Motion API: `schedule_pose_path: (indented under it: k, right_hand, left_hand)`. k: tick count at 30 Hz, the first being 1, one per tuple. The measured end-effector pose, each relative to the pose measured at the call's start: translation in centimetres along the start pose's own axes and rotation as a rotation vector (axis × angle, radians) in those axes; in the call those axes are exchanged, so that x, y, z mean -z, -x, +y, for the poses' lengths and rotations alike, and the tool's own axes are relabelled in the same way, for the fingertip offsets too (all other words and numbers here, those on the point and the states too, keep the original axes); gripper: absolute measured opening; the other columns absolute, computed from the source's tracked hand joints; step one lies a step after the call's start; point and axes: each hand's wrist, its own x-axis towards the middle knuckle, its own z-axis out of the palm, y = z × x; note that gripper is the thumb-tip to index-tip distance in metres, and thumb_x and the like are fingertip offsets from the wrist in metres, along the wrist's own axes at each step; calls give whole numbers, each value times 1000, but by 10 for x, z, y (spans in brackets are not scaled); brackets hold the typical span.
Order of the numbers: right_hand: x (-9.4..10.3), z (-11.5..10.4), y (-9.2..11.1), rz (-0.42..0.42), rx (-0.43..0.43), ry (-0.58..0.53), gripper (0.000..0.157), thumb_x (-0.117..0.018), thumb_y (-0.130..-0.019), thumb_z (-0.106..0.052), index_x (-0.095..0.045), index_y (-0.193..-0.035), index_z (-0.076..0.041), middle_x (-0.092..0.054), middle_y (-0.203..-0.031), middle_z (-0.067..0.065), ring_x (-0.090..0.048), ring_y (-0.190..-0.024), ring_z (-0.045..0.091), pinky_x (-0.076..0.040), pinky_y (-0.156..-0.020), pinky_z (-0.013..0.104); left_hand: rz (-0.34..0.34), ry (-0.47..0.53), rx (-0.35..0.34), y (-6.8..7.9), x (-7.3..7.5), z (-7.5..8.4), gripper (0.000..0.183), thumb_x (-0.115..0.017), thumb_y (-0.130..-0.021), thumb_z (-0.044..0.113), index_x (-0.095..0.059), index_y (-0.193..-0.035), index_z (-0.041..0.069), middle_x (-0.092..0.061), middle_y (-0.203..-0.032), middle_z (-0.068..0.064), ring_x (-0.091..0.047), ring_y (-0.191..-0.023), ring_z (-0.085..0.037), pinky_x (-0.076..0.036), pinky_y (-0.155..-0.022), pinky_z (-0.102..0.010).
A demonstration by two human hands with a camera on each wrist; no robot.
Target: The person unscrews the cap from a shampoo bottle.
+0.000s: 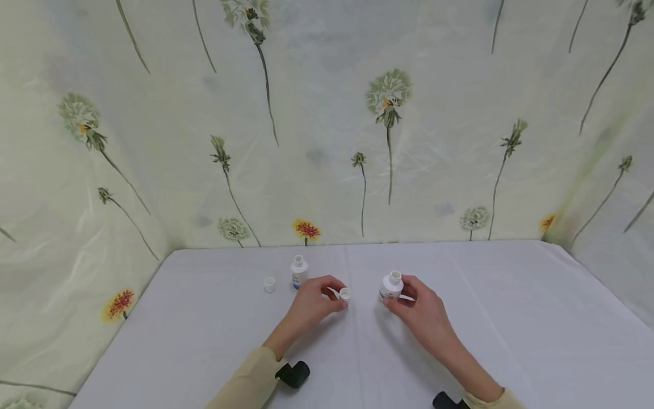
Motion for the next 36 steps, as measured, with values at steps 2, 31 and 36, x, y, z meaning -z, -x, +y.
schedule_pose_path:
  k: [2,31,36]
  right_hand:
    - [2,1,-1,1,0,7,50,-75,-87,-13,-55,-131,-1,-63,-123,20,-65,-107,32,-55,-84,34]
    - [11,10,-28,-4,-62,101,50,-74,-88,-16,-53,-130,3,-63,-122,22,-59,-115,35,-52,-88,45]
    - [14,10,-31,-2,-59,121,53,-75,-87,-16,-52,-131,5,-63,-122,23,-58,-116,36,-52,-89,46]
  left_hand:
    - [0,2,11,-2,-2,2,20,-80,-82,12,-71,-99,15,-65,-91,5,-58,-83,-15,-50,-67,-30]
    - [-28,8,64,-32,-25,8,21,-79,-83,11,-72,-103,12,-66,-93,5,-57,-80,-14,-50,-69,-25]
    - [-29,8,63,-35,-29,9,21,-79,-83,11,-72,-102,12,-65,-92,5,-57,-81,-14,-49,-69,-26]
